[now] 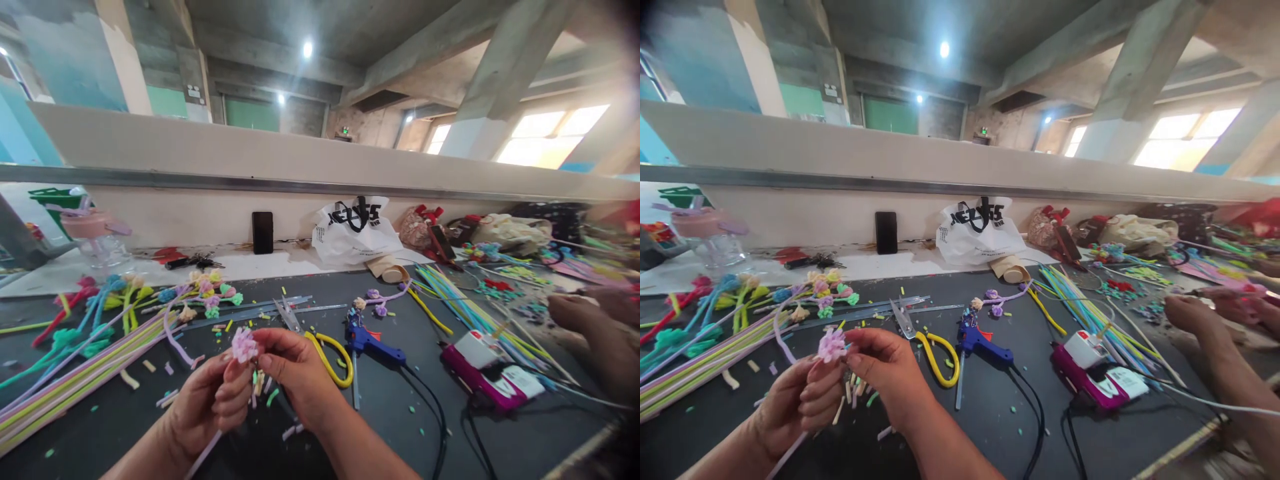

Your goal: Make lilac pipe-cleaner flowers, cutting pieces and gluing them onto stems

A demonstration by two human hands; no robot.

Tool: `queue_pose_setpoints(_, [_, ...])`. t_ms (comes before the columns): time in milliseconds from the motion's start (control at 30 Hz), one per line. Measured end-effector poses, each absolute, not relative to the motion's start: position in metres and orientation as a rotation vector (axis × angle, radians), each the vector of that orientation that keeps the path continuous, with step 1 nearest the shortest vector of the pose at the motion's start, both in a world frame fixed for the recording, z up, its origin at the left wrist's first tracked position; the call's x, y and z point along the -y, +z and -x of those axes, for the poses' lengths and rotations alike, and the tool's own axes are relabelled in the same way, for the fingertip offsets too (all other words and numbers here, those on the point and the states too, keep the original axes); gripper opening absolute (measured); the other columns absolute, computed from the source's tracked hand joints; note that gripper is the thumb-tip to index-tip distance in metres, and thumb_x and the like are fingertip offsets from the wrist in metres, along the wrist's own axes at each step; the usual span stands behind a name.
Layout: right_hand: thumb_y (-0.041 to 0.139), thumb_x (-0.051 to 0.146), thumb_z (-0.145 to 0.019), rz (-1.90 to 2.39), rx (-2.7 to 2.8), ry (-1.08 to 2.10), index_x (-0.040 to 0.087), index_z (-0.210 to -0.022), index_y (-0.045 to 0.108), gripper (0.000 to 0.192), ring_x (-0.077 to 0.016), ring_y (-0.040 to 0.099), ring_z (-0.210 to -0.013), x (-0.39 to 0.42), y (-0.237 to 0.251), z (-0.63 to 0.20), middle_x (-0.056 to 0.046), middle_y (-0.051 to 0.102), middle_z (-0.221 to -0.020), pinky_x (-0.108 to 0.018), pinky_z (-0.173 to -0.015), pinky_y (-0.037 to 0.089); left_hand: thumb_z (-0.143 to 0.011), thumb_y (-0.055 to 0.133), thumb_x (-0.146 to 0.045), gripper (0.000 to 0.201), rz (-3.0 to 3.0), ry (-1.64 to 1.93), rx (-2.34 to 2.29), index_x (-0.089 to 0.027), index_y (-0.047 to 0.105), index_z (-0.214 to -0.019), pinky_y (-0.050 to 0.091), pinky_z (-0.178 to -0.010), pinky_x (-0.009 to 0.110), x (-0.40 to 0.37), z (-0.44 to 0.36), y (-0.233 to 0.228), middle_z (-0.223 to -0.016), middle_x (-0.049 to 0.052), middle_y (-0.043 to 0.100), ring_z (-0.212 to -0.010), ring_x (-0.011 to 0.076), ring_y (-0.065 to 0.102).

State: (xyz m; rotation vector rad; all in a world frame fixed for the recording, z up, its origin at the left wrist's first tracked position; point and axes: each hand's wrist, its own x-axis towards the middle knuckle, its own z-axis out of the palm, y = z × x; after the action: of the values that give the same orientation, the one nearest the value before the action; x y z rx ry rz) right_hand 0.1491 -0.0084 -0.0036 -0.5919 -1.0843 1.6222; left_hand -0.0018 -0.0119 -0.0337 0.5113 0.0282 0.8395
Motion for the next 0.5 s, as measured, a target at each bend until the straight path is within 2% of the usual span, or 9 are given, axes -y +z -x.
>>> queue_pose_setpoints(233, [0.072, 0.019, -0.062, 0.457, 0.950, 1.570, 0.022, -0.099, 0.065, 0.037, -0.0174, 0.058, -0.083, 0.002, 0.001, -0.155, -0.005, 0.067, -0.092, -0.032, -0.080, 0.041, -0.079, 0.047, -0.035, 0.026, -0.960, 0.691, -0.313, -0.017, 0.038, -0.062, 0.015, -0.033, 0.015, -0.018, 0.005, 0.015, -0.047, -0.008, 0.026, -0.035, 0.0026, 0.013])
queue_pose_setpoints(333, [0.072, 0.018, -0.062, 0.442, 0.854, 1.578, 0.021, -0.096, 0.066, 0.035, -0.0155, 0.058, -0.080, -0.002, 0.003, -0.159, -0.006, 0.066, -0.095, -0.028, -0.075, 0.041, -0.082, 0.038, -0.040, 0.030, -1.393, 0.863, -0.608, -0.019, 0.037, -0.062, 0.017, -0.037, 0.019, -0.022, -0.004, 0.036, -0.046, -0.008, 0.022, -0.037, 0.0052, 0.017])
queue_pose_setpoints(433, [0.072, 0.015, -0.060, 0.439, 0.771, 1.562, 0.021, -0.092, 0.067, 0.032, -0.0119, 0.057, -0.068, -0.007, 0.004, -0.165, -0.004, 0.067, -0.087, -0.025, -0.067, 0.041, -0.083, 0.042, -0.036, 0.027, -1.679, 0.989, -0.713, -0.017, 0.043, -0.064, 0.024, -0.047, 0.021, -0.021, -0.014, 0.049, -0.053, -0.004, 0.034, -0.048, 0.0075, 0.030])
queue_pose_setpoints(500, [0.072, 0.015, -0.059, 0.464, 0.742, 1.526, 0.020, -0.089, 0.067, 0.031, -0.0116, 0.056, -0.066, -0.011, 0.004, -0.170, -0.003, 0.066, -0.085, -0.024, -0.065, 0.041, -0.085, 0.041, -0.031, 0.026, -2.095, 1.014, -0.796, -0.016, 0.045, -0.064, 0.026, -0.054, 0.023, -0.018, -0.017, 0.054, -0.060, -0.002, 0.041, -0.057, 0.0092, 0.036])
